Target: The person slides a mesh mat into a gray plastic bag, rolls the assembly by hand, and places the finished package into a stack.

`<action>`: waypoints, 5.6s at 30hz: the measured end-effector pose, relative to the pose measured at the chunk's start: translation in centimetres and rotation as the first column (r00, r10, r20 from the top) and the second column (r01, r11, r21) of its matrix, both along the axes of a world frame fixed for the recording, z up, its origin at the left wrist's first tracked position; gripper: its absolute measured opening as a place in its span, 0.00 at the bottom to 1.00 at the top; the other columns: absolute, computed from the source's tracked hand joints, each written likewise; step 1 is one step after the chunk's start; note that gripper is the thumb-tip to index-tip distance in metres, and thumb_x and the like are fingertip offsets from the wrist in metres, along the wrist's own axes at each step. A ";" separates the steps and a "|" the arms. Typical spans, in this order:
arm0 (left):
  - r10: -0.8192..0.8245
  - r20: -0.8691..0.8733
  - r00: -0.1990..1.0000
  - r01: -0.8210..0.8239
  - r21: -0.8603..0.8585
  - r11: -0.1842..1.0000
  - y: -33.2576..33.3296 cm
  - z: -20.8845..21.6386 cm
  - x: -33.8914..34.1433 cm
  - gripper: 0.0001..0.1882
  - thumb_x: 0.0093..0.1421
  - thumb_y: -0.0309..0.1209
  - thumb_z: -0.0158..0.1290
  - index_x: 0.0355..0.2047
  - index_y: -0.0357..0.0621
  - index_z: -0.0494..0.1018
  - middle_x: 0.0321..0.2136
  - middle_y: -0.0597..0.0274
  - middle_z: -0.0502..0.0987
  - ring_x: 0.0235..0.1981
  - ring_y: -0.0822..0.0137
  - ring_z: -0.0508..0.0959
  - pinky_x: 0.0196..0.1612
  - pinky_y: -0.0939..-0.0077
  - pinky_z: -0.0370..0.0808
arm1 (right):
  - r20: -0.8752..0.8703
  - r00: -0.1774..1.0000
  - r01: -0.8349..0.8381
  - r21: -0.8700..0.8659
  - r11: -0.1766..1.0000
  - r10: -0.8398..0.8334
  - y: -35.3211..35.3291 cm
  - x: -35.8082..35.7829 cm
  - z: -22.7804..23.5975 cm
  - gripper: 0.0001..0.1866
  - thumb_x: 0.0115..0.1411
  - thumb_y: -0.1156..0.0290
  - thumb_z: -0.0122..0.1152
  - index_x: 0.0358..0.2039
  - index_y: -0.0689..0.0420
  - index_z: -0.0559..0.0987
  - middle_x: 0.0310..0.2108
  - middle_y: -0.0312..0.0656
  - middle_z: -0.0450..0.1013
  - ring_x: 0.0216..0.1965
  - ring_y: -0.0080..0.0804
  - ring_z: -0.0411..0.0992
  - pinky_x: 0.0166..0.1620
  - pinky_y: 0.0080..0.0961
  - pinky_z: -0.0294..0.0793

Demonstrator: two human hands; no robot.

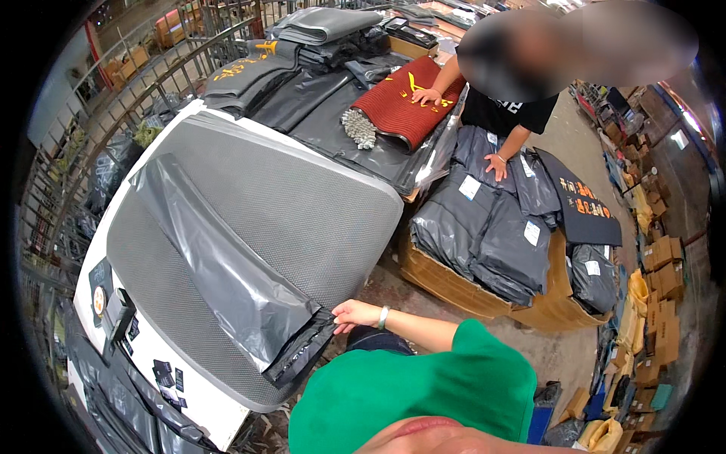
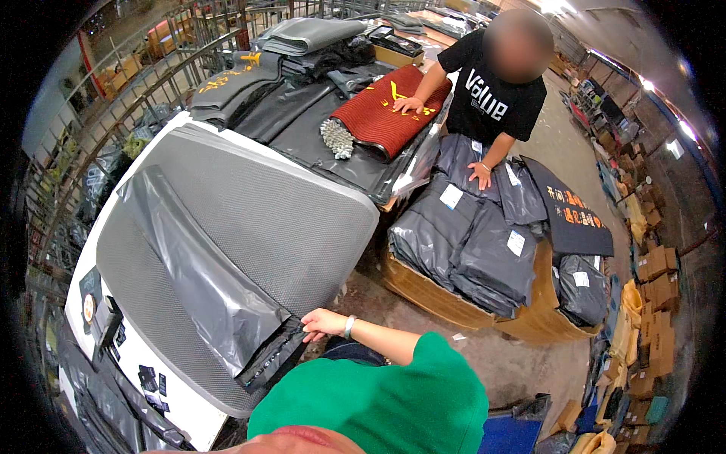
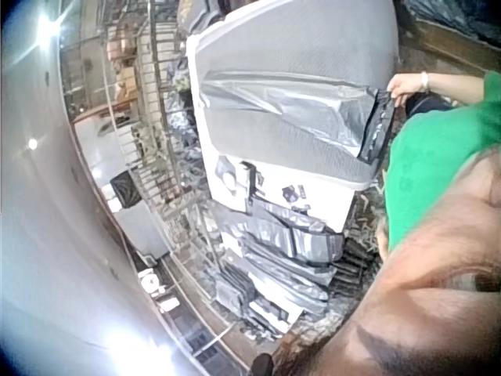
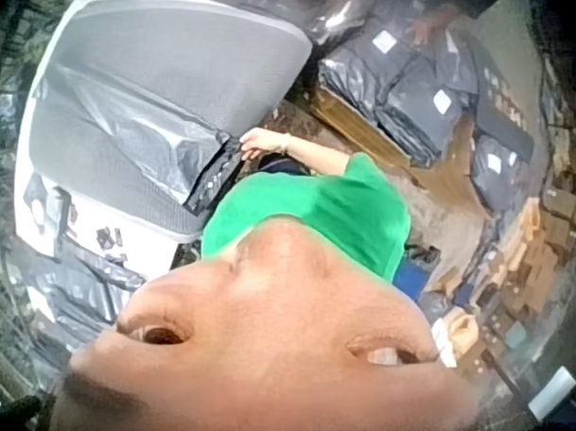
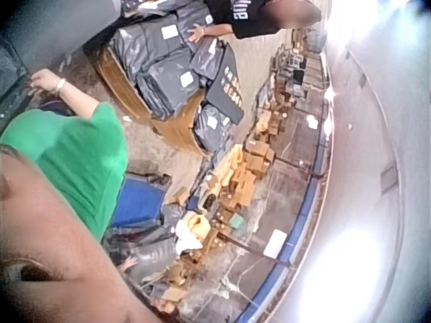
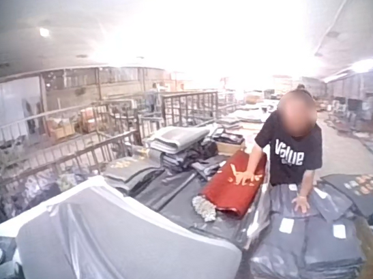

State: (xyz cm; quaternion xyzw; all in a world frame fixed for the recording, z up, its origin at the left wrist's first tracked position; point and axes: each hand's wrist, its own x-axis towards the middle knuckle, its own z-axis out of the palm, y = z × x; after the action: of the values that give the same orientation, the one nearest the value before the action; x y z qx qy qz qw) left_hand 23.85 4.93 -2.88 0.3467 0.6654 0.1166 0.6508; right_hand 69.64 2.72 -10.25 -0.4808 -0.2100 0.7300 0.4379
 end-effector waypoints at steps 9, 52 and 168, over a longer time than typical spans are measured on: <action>-0.120 -0.904 0.410 0.138 -0.069 0.988 -0.1 -2.5 -10.4 0.16 0.62 0.37 0.45 0.50 0.52 0.67 0.37 0.56 0.75 0.33 0.59 0.76 0.36 0.64 0.72 | 0.205 0.971 -0.140 0.053 0.989 0.127 0.2 2.5 2.6 0.12 0.60 0.74 0.50 0.43 0.63 0.74 0.33 0.43 0.77 0.35 0.27 0.77 0.35 0.21 0.76; -0.279 -0.462 0.842 0.515 0.842 0.159 15.5 -4.3 24.2 0.37 0.54 0.35 0.56 0.62 0.43 0.54 0.64 0.41 0.46 0.64 0.41 0.47 0.64 0.53 0.47 | 0.813 0.394 -0.294 0.553 0.780 -0.429 13.2 -5.7 1.7 0.30 0.59 0.64 0.55 0.62 0.46 0.60 0.63 0.55 0.50 0.63 0.52 0.51 0.62 0.41 0.55; 0.696 -0.698 -0.165 0.116 0.687 0.717 16.5 -5.1 -51.3 0.31 0.51 0.47 0.57 0.51 0.45 0.68 0.49 0.50 0.71 0.52 0.51 0.68 0.52 0.56 0.65 | 0.973 -0.194 -0.575 -0.213 0.789 0.122 7.4 -19.4 1.8 0.49 0.42 0.62 0.69 0.63 0.54 0.54 0.65 0.59 0.42 0.64 0.60 0.43 0.63 0.46 0.50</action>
State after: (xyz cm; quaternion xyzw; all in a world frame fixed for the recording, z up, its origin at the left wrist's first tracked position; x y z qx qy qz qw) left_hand -27.43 21.41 -7.96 0.3032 0.9099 0.1674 -0.2283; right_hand 50.26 10.09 -8.48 -0.6917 -0.6954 0.1942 -0.0127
